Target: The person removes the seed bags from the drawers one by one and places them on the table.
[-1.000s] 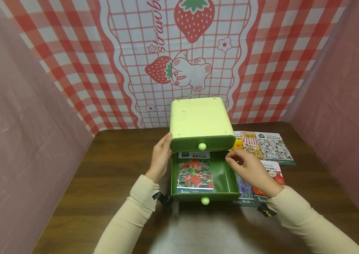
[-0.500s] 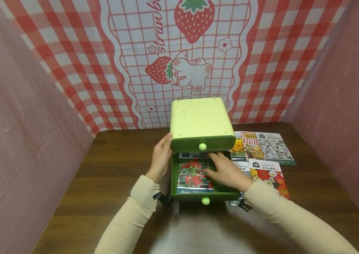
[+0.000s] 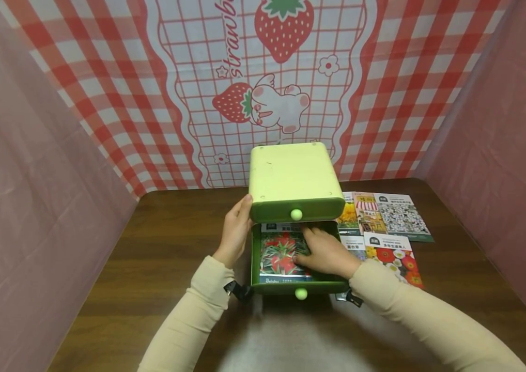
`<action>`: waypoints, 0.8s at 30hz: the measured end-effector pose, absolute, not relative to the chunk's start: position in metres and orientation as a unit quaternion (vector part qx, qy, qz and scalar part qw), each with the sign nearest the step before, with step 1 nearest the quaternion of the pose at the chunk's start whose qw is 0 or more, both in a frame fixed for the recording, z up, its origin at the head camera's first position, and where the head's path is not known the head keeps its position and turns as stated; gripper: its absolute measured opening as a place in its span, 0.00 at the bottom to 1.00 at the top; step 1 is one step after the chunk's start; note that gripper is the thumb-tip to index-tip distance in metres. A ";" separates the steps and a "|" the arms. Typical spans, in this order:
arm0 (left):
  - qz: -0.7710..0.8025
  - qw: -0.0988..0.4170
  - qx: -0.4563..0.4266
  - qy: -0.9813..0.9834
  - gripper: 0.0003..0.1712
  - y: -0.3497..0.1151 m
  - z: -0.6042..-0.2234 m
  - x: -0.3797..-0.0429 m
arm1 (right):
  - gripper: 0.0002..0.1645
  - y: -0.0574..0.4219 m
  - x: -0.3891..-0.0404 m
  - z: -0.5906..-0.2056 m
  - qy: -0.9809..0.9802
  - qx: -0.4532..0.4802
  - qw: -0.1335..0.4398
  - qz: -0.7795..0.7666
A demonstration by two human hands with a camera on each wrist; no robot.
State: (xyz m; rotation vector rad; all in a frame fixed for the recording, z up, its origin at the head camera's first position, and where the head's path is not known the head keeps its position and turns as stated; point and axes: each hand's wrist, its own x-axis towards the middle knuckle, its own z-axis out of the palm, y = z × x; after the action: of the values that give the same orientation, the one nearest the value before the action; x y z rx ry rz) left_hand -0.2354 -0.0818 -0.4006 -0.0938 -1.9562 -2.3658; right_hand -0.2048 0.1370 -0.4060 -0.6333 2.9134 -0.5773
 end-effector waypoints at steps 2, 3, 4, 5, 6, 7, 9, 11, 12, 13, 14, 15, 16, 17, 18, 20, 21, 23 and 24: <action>-0.770 0.035 -0.029 -0.636 0.32 -0.082 -0.400 -0.235 | 0.52 0.138 -0.205 -0.407 0.957 -0.209 0.058 -0.195; -0.771 0.035 -0.029 -0.636 0.32 -0.081 -0.400 -0.235 | 0.53 0.138 -0.206 -0.408 0.956 -0.207 0.062 -0.200; -0.771 0.035 -0.030 -0.635 0.32 -0.081 -0.399 -0.235 | 0.53 0.138 -0.206 -0.409 0.954 -0.208 0.066 -0.205; -0.771 0.036 -0.030 -0.635 0.32 -0.081 -0.399 -0.234 | 0.54 0.139 -0.207 -0.409 0.953 -0.209 0.069 -0.209; -0.771 0.036 -0.030 -0.635 0.32 -0.081 -0.399 -0.234 | 0.54 0.139 -0.207 -0.410 0.951 -0.210 0.072 -0.214; -0.772 0.036 -0.031 -0.634 0.32 -0.081 -0.399 -0.234 | 0.55 0.139 -0.208 -0.411 0.949 -0.213 0.074 -0.219; -0.772 0.035 -0.032 -0.634 0.33 -0.081 -0.399 -0.234 | 0.56 0.139 -0.209 -0.412 0.946 -0.219 0.076 -0.227; -0.772 0.035 -0.032 -0.633 0.33 -0.081 -0.399 -0.235 | 0.56 0.139 -0.209 -0.412 0.943 -0.225 0.074 -0.233; -0.773 0.034 -0.031 -0.633 0.33 -0.081 -0.400 -0.235 | 0.56 0.139 -0.210 -0.413 0.942 -0.227 0.073 -0.237; -0.773 0.034 -0.031 -0.633 0.33 -0.081 -0.400 -0.235 | 0.57 0.139 -0.210 -0.413 0.941 -0.229 0.070 -0.238; -0.773 0.034 -0.030 -0.632 0.33 -0.081 -0.400 -0.235 | 0.57 0.139 -0.210 -0.413 0.940 -0.231 0.068 -0.240; -0.773 0.034 -0.030 -0.633 0.33 -0.081 -0.400 -0.235 | 0.57 0.139 -0.210 -0.413 0.939 -0.232 0.067 -0.244; -0.773 0.034 -0.030 -0.632 0.33 -0.081 -0.401 -0.236 | 0.56 0.138 -0.210 -0.413 0.938 -0.232 0.066 -0.248; -0.774 0.033 -0.030 -0.632 0.33 -0.081 -0.401 -0.236 | 0.56 0.138 -0.210 -0.413 0.937 -0.230 0.068 -0.253; -0.774 0.032 -0.030 -0.632 0.33 -0.081 -0.401 -0.236 | 0.56 0.137 -0.211 -0.413 0.936 -0.229 0.069 -0.259; -0.774 0.031 -0.031 -0.632 0.34 -0.082 -0.401 -0.236 | 0.55 0.137 -0.211 -0.412 0.934 -0.223 0.077 -0.270; -0.774 0.030 -0.032 -0.632 0.34 -0.082 -0.401 -0.235 | 0.54 0.137 -0.211 -0.412 0.933 -0.221 0.080 -0.274; -0.773 0.030 -0.034 -0.633 0.35 -0.082 -0.401 -0.235 | 0.53 0.137 -0.210 -0.411 0.930 -0.217 0.085 -0.283; -0.773 0.030 -0.035 -0.633 0.35 -0.082 -0.400 -0.235 | 0.52 0.137 -0.210 -0.410 0.930 -0.216 0.085 -0.286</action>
State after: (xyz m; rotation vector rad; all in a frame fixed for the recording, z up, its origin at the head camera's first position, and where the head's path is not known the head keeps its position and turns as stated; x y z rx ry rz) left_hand -0.2349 -0.0822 -0.4005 -0.1078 -1.9510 -2.3828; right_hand -0.2098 0.1374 -0.4100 -0.6441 2.7724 -0.8523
